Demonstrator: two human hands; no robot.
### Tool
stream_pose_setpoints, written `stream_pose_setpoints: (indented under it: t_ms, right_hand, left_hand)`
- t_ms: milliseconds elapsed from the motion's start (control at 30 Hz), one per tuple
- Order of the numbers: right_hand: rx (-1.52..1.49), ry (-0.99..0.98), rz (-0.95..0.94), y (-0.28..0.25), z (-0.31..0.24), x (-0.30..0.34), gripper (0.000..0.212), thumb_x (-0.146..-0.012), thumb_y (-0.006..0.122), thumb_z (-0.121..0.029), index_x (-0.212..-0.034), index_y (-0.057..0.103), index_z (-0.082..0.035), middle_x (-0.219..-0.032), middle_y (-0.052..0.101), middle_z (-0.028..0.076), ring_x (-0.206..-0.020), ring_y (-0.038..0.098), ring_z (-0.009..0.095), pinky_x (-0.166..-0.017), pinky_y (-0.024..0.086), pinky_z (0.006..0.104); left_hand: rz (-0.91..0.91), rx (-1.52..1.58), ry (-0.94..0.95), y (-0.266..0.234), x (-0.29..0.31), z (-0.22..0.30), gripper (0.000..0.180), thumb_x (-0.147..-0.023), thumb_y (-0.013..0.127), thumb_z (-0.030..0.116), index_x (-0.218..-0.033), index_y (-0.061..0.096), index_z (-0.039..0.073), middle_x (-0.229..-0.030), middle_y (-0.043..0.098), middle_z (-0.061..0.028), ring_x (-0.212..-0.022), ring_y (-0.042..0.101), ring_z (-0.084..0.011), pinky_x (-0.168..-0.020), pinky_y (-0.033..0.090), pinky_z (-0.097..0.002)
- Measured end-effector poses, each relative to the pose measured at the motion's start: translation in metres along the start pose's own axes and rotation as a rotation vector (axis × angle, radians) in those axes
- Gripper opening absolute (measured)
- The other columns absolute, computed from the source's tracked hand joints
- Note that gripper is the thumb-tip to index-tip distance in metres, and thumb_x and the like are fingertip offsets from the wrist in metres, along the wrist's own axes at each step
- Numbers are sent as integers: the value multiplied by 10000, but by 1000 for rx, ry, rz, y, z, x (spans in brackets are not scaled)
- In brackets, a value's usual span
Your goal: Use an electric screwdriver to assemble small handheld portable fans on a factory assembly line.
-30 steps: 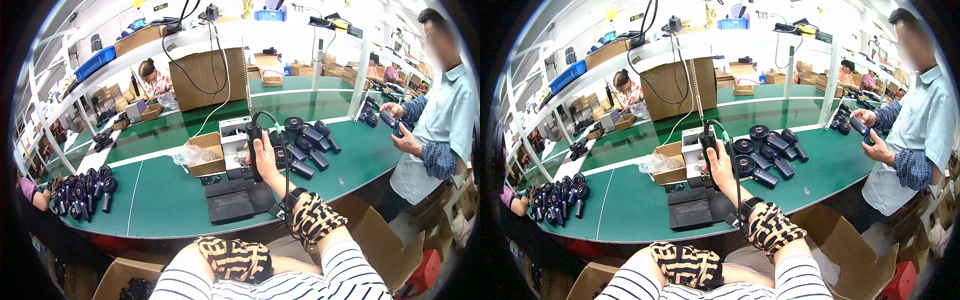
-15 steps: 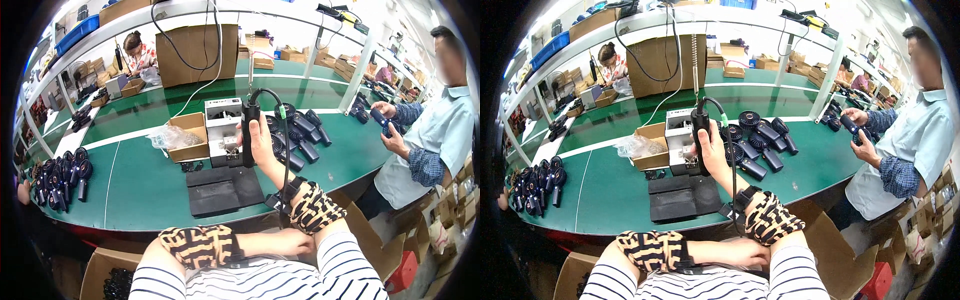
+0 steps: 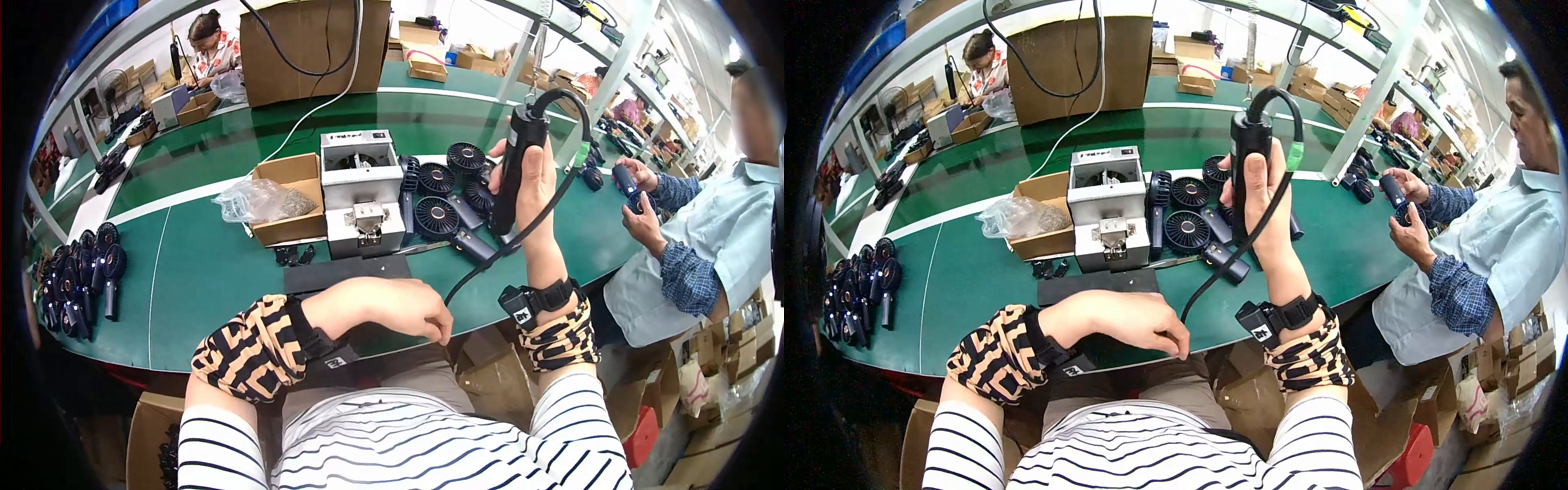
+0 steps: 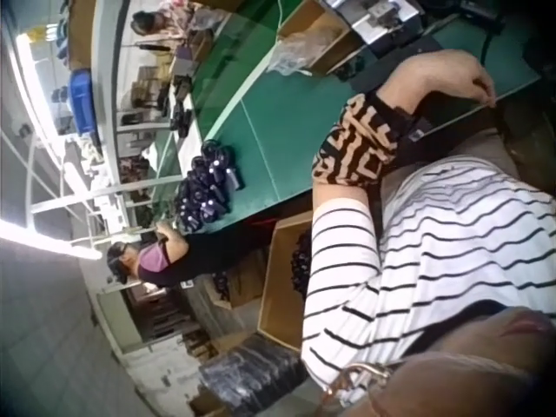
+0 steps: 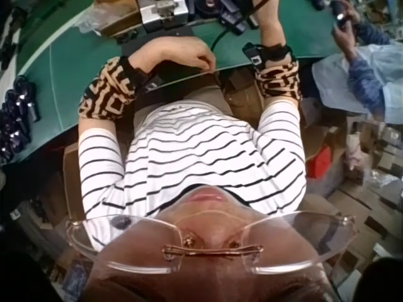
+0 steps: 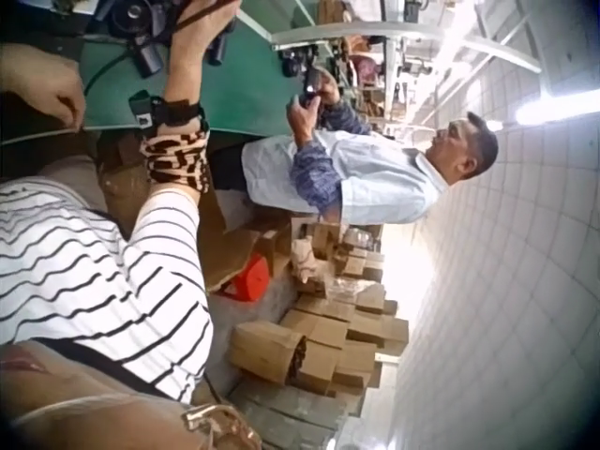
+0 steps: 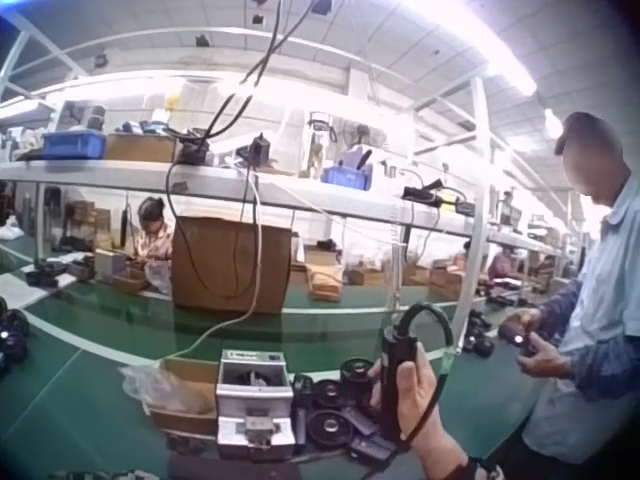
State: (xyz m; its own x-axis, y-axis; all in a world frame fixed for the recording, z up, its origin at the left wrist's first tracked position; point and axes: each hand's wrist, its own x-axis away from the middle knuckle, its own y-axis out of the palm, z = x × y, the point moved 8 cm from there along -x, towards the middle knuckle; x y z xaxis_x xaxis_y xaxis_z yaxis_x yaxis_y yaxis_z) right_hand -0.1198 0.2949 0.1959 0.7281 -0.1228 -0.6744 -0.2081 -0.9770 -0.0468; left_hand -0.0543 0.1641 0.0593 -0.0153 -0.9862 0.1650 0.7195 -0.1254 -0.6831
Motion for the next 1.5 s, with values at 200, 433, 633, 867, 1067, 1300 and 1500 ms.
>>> stream_pose_setpoints:
  t_ms: [200,433,633,867,1067,1300,1500]
  right_hand:
    - [84,25,68,-30,-3,15,795,-941,358,-664,-1352,405,16,-889,565,86,-569,525,98,-494,413,212]
    - [-26,82,-32,4,1,32,851,-909,394,-694,-1361,376,27,-912,565,100,-575,538,103,-508,444,223]
    - [-129,178,-17,-2,4,37,861,-901,378,-713,-1380,358,1,-925,564,93,-555,515,99,-488,425,224]
    - [-37,-2,73,-26,-36,24,926,-876,333,-761,-1409,332,-2,-926,566,90,-540,507,81,-478,399,193]
    - [-191,95,-31,23,-3,19,893,-880,366,-741,-1397,357,-13,-926,570,97,-551,520,102,-488,425,214]
    - [-371,59,-192,119,10,-2,892,-850,391,-764,-1385,355,-51,-941,572,95,-552,527,116,-499,437,245]
    - [-359,-33,-195,149,20,-14,923,-832,412,-771,-1373,349,-25,-936,575,101,-570,546,131,-531,462,251]
  left_hand:
    - [474,-649,-17,-32,-55,-40,214,-794,596,110,-977,703,146,-982,660,-59,-849,649,-264,-730,492,-394]
    - [855,-572,24,-28,-136,-70,233,-805,562,100,-1028,626,70,-976,598,-140,-882,631,-270,-695,496,-395]
    - [512,-1052,-172,-6,-152,-75,229,-737,648,101,-947,644,9,-978,533,-84,-728,638,-222,-469,488,-338]
    - [956,-609,-58,-45,57,7,300,-732,628,42,-1015,545,101,-1182,555,-38,-814,597,-231,-652,548,-329]
    - [1257,-299,-146,-13,153,-9,232,-663,699,-63,-772,540,66,-1035,641,-86,-884,618,-286,-721,521,-359]
    - [1149,-170,-285,19,173,-52,268,-728,768,131,-905,574,82,-1134,589,-86,-1008,577,-308,-857,454,-409]
    - [1184,-291,-357,21,154,-42,466,-771,721,135,-1216,583,108,-1207,577,-77,-1094,539,-289,-961,377,-430]
